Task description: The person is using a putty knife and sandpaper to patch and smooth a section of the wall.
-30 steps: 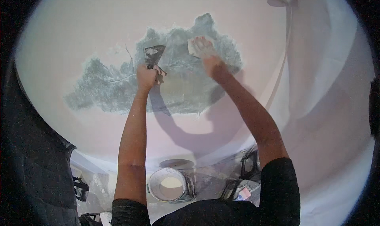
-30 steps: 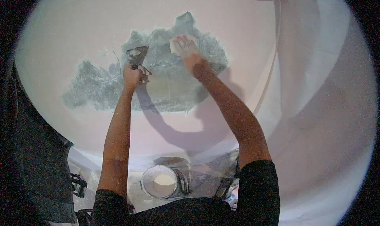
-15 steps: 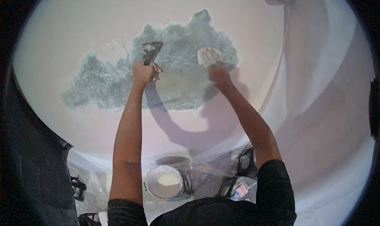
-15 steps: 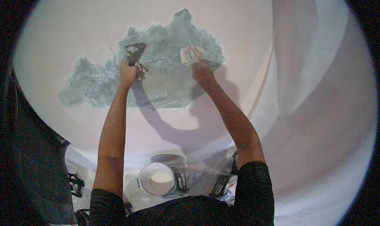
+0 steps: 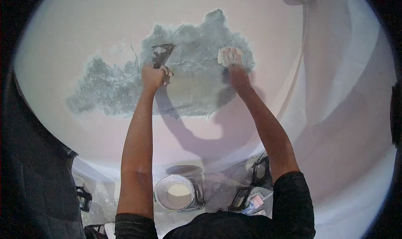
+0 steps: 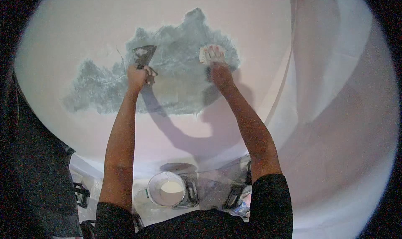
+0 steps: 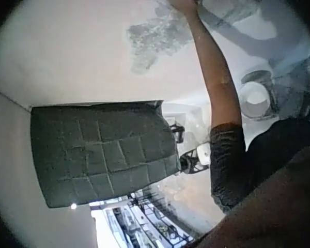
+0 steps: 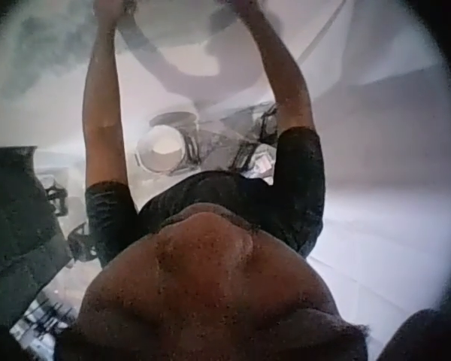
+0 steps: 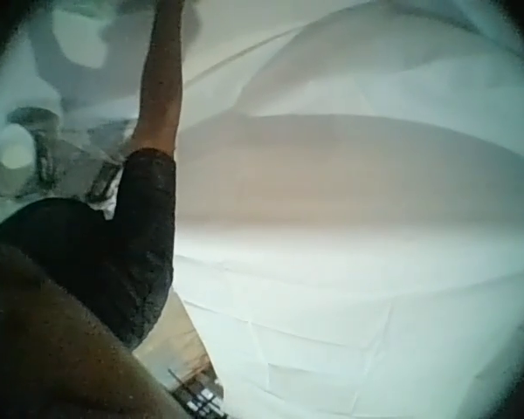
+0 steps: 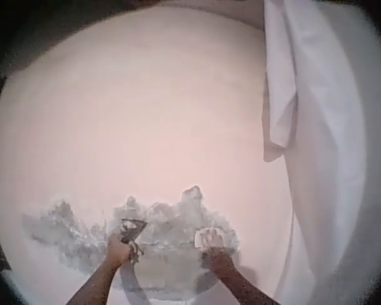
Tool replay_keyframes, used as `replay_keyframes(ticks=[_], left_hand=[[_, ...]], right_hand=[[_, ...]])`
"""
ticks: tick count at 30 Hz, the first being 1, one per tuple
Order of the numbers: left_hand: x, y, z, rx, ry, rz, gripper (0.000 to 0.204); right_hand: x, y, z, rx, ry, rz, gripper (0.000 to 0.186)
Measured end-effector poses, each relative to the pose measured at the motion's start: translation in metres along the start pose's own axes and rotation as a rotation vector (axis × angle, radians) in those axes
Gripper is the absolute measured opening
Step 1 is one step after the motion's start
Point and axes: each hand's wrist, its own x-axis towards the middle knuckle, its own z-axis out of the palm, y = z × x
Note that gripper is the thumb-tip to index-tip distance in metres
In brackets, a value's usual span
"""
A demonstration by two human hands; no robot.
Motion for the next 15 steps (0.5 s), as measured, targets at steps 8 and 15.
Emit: replay_keyframes(ticks=[8, 15], left_hand=[[-0.016, -0.026, -0.012, 0.100, -0.086, -0.024, 0.013], [-0.045, -0.033, -0.034, 0.363, 0.020, 0.199, 0.024]], right_hand=[[-0.022, -0.028, -0.036, 0.418, -0.145, 0.278, 0.071], [-0.036, -0.018, -0.030, 0.381, -0.099, 0.143, 0.066]])
